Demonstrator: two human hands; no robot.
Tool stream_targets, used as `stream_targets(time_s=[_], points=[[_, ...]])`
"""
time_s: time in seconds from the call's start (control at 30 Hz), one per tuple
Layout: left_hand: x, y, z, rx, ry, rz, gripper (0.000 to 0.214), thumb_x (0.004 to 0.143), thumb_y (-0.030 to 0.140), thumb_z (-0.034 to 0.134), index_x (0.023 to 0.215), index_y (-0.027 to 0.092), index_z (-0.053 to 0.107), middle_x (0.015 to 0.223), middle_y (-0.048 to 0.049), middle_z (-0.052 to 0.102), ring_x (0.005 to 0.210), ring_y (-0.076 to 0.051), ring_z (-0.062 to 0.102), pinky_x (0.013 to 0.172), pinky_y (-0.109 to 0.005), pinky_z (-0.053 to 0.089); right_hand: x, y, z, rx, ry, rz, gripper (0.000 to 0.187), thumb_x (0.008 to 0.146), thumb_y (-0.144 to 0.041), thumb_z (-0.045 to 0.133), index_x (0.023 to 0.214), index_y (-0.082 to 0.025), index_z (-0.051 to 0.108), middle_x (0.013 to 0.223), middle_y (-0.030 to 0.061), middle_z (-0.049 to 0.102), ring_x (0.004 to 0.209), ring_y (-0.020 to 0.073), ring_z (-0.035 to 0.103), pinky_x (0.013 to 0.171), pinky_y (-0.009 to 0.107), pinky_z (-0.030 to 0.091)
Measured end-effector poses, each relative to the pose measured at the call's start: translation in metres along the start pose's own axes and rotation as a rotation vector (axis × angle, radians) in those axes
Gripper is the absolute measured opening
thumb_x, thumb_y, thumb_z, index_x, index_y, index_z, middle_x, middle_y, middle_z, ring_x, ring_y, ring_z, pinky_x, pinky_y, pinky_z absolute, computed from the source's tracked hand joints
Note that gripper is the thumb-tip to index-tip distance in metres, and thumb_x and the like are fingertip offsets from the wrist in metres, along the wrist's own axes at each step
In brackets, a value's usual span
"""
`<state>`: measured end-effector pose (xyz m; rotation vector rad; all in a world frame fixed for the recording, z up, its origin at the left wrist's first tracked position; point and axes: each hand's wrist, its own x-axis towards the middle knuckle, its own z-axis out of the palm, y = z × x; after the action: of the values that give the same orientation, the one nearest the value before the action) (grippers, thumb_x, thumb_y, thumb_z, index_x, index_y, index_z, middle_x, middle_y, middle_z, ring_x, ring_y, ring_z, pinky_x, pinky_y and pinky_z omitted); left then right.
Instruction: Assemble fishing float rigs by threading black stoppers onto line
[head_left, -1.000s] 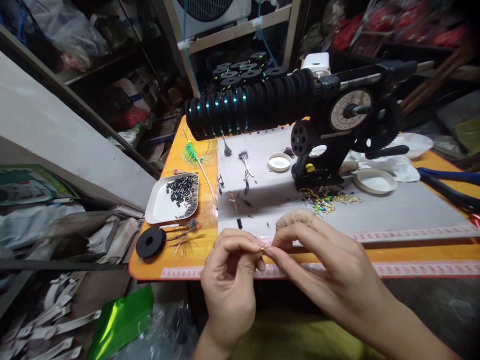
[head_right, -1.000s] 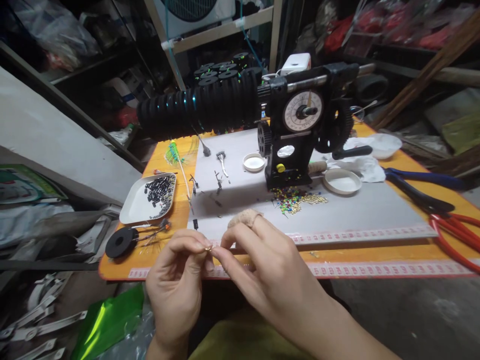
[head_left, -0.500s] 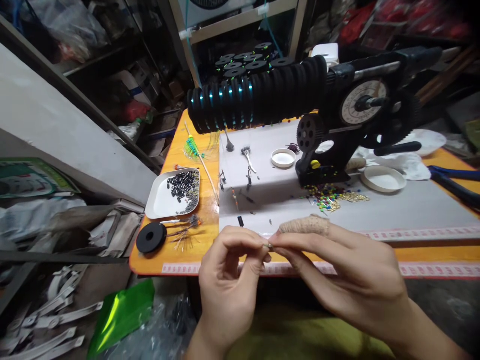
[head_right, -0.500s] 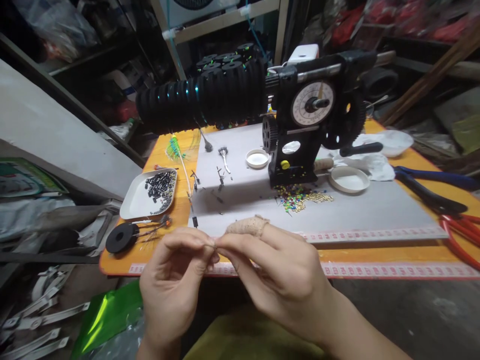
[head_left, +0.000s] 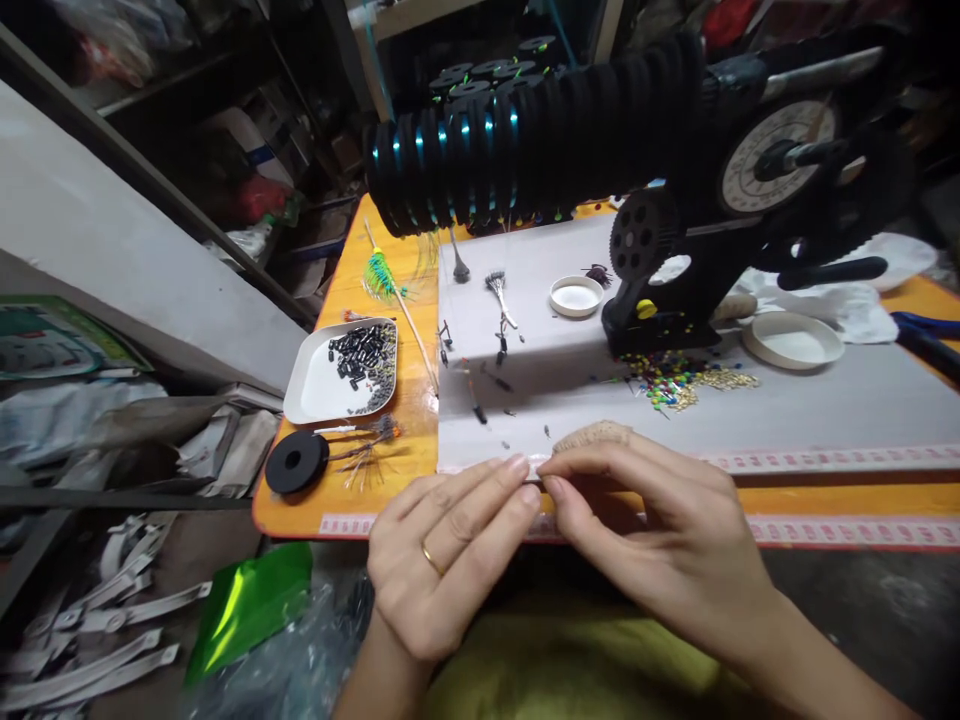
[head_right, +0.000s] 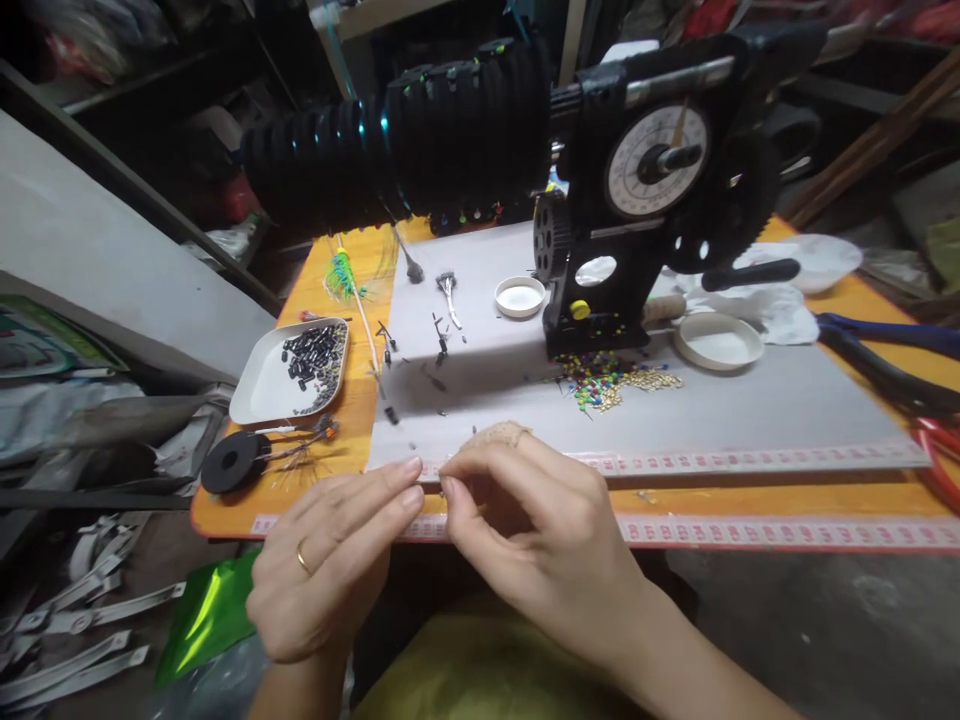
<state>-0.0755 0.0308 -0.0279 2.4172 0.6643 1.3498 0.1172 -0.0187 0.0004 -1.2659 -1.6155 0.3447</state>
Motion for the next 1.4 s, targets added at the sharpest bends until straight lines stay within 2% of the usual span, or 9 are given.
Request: stream_targets(time_s=[0.1, 0.2, 0.37, 0.47, 0.67, 0.87, 1.4], points=[[0.003, -0.006, -0.006, 0.118, -0.076, 0.174, 0.052, 0.088, 0.003, 0.066, 0.138, 0.014, 0.06, 0.121, -0.014, 0.076, 0.109, -0.026, 0.073, 0.087, -0.036, 0.057, 0.002, 0.003, 0.003, -0.025, 0.011, -0.021, 0.014, 0.088, -0.005, 0.061, 0.09, -0.019, 0.065, 0.077, 0.0017, 0.068, 0.066, 0.0123, 0.063, 0.057, 0.023, 0.05], [0.011, -0.01, -0.006, 0.166, -0.116, 0.076, 0.041, 0.088, 0.001, 0.062, 0.126, 0.017, 0.066, 0.108, -0.0097, 0.08, 0.099, -0.024, 0.072, 0.085, -0.036, 0.056, 0.002, 0.01, 0.008, -0.153, 0.002, -0.089, 0.014, 0.089, -0.005, 0.061, 0.093, -0.017, 0.063, 0.08, 0.0036, 0.067, 0.071, 0.0147, 0.063, 0.064, 0.026, 0.051], [0.026, -0.01, -0.008, 0.228, -0.176, -0.085, 0.017, 0.088, 0.006, 0.068, 0.099, 0.019, 0.07, 0.088, -0.0043, 0.077, 0.08, -0.021, 0.06, 0.079, -0.037, 0.049, 0.003, 0.021, 0.017, -0.265, -0.052, -0.145, 0.011, 0.09, -0.005, 0.061, 0.094, -0.015, 0.064, 0.083, 0.0068, 0.067, 0.079, 0.0204, 0.059, 0.073, 0.034, 0.05], [0.031, -0.009, -0.014, 0.25, -0.218, -0.213, 0.011, 0.087, 0.008, 0.069, 0.088, 0.019, 0.069, 0.087, -0.004, 0.073, 0.087, -0.022, 0.057, 0.082, -0.041, 0.045, 0.003, 0.022, 0.019, -0.305, -0.081, -0.156, 0.008, 0.091, -0.007, 0.063, 0.094, -0.013, 0.067, 0.089, 0.009, 0.066, 0.083, 0.0213, 0.058, 0.076, 0.035, 0.048], [0.03, -0.011, -0.023, 0.189, -0.322, -0.365, 0.015, 0.085, 0.004, 0.064, 0.085, 0.019, 0.063, 0.104, -0.0065, 0.064, 0.111, -0.024, 0.052, 0.098, -0.042, 0.039, 0.004, 0.019, 0.025, -0.321, -0.093, -0.188, 0.006, 0.091, -0.009, 0.064, 0.093, -0.012, 0.068, 0.09, 0.0089, 0.063, 0.082, 0.0202, 0.056, 0.075, 0.033, 0.047], [0.03, -0.012, -0.025, 0.09, -0.337, -0.456, 0.015, 0.084, 0.003, 0.061, 0.083, 0.018, 0.058, 0.101, -0.0061, 0.058, 0.11, -0.022, 0.05, 0.098, -0.038, 0.038, 0.005, 0.017, 0.03, -0.315, -0.111, -0.176, 0.005, 0.091, -0.01, 0.066, 0.094, -0.012, 0.069, 0.089, 0.0077, 0.063, 0.083, 0.0191, 0.056, 0.076, 0.032, 0.046], [0.024, -0.024, -0.027, -0.045, -0.281, -0.452, 0.017, 0.082, 0.001, 0.059, 0.082, 0.018, 0.056, 0.099, -0.0061, 0.057, 0.104, -0.021, 0.052, 0.094, -0.036, 0.041, -0.002, 0.016, 0.024, -0.364, -0.138, -0.143, 0.007, 0.092, -0.009, 0.066, 0.096, -0.015, 0.066, 0.09, 0.0052, 0.06, 0.083, 0.0161, 0.056, 0.075, 0.03, 0.045]])
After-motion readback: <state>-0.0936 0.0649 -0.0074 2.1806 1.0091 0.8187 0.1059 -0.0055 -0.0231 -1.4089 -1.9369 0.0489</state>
